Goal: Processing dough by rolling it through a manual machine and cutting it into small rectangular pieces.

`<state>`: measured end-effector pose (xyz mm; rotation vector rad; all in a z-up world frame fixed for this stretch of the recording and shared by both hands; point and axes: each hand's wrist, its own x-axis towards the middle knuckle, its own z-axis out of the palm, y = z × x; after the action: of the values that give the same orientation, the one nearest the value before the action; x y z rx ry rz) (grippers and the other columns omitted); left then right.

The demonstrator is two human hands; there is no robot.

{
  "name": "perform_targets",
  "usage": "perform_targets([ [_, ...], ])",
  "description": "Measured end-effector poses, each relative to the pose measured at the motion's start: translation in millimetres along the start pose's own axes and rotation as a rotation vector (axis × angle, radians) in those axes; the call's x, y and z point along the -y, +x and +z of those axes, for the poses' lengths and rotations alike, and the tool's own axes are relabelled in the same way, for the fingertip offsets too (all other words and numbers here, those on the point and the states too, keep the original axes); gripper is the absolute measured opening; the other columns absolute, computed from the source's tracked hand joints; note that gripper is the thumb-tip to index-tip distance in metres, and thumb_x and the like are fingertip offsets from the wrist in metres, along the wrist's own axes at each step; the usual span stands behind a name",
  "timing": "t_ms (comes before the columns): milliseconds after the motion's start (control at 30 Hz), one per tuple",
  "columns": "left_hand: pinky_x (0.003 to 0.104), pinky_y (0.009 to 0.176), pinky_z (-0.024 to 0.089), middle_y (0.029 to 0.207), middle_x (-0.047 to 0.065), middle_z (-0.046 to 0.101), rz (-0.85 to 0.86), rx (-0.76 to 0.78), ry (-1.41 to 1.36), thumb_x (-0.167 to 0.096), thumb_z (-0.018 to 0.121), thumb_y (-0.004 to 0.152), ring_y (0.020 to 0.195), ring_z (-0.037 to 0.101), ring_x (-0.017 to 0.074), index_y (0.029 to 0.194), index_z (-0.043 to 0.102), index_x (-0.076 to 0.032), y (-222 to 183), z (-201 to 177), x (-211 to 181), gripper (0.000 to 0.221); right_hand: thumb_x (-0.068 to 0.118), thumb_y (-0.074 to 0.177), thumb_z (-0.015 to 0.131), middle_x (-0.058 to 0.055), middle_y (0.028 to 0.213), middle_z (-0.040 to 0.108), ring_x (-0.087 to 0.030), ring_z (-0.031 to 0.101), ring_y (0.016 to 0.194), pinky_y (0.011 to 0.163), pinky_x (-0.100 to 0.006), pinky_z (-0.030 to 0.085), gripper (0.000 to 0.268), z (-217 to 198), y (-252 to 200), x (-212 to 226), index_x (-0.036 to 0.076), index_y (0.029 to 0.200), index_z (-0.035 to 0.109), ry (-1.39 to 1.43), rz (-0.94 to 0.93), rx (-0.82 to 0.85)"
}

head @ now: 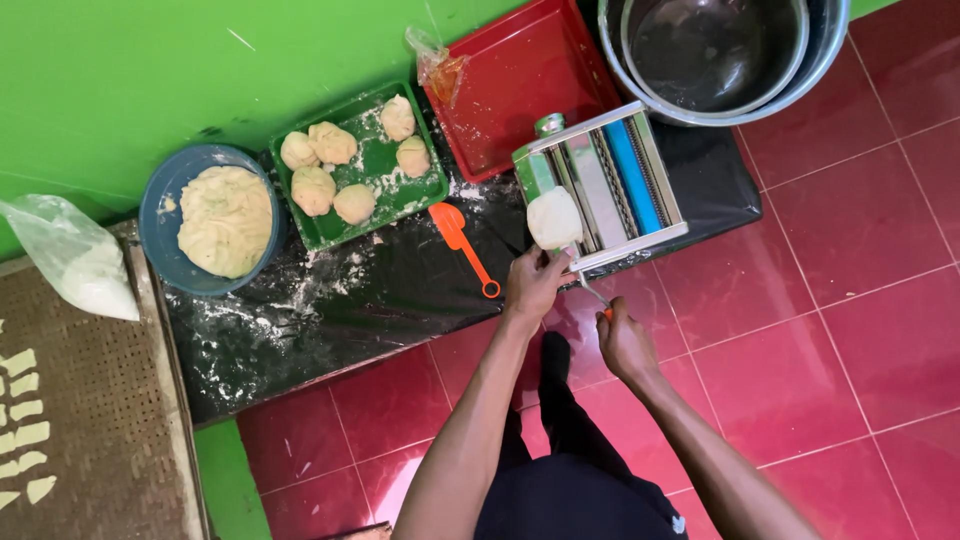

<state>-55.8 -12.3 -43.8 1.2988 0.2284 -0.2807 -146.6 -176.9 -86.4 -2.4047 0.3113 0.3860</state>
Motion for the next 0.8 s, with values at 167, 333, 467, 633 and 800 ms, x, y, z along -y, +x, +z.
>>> perform_targets([
  [167,0.033,0.077,0.065,0.103,0.010,0.072,-0.007,-0.020,-0.013,-0.020,0.069,0.096,0.088,0.072,0.0153,0.120,0.068,0.006,5.5,4.7,-2.3,0.035,0.030,0.103,0.051,-0.036,0.085,0.069,-0.058,0.065,0.079,0.066,-0.067,0.048,0.028,1.2,-0.4,3.6,0.005,0.115,0.047,0.028,-0.010,-0.060],
  [333,0.034,0.078,0.066,0.101,0.009,0.070,0.001,-0.040,-0.025,-0.021,0.070,0.097,0.089,0.071,0.0153,0.118,0.069,0.006,6.7,5.2,14.3,0.034,0.027,0.101,0.053,-0.035,0.084,0.068,-0.058,0.065,0.078,0.063,-0.066,0.049,0.030,4.5,-0.6,0.1,0.003,0.117,0.047,0.071,-0.029,-0.074],
  [467,0.035,0.073,0.065,0.099,0.007,0.068,-0.004,-0.102,-0.013,-0.019,0.071,0.094,0.086,0.069,0.0157,0.120,0.069,0.004,0.9,10.5,4.8,0.035,0.026,0.102,0.052,-0.034,0.086,0.069,-0.058,0.066,0.079,0.065,-0.066,0.049,0.028,10.3,5.2,-5.0,0.003,0.116,0.047,0.068,-0.035,-0.069],
  [633,0.035,0.074,0.065,0.100,0.009,0.070,0.011,-0.074,-0.026,-0.020,0.072,0.095,0.085,0.070,0.0174,0.122,0.068,0.005,7.6,10.1,8.0,0.036,0.027,0.103,0.052,-0.034,0.087,0.069,-0.059,0.065,0.082,0.069,-0.067,0.048,0.029,9.5,3.3,-4.3,0.002,0.117,0.047,0.049,-0.039,-0.082],
  [800,0.035,0.077,0.064,0.105,0.009,0.070,0.039,-0.094,-0.044,-0.019,0.071,0.096,0.092,0.069,0.0159,0.127,0.066,0.004,3.1,8.9,20.3,0.039,0.027,0.091,0.064,-0.035,0.110,0.066,-0.054,0.065,0.097,0.078,-0.058,0.053,0.048,2.1,19.0,-23.4,-0.004,0.123,0.045,0.114,-0.099,0.011],
])
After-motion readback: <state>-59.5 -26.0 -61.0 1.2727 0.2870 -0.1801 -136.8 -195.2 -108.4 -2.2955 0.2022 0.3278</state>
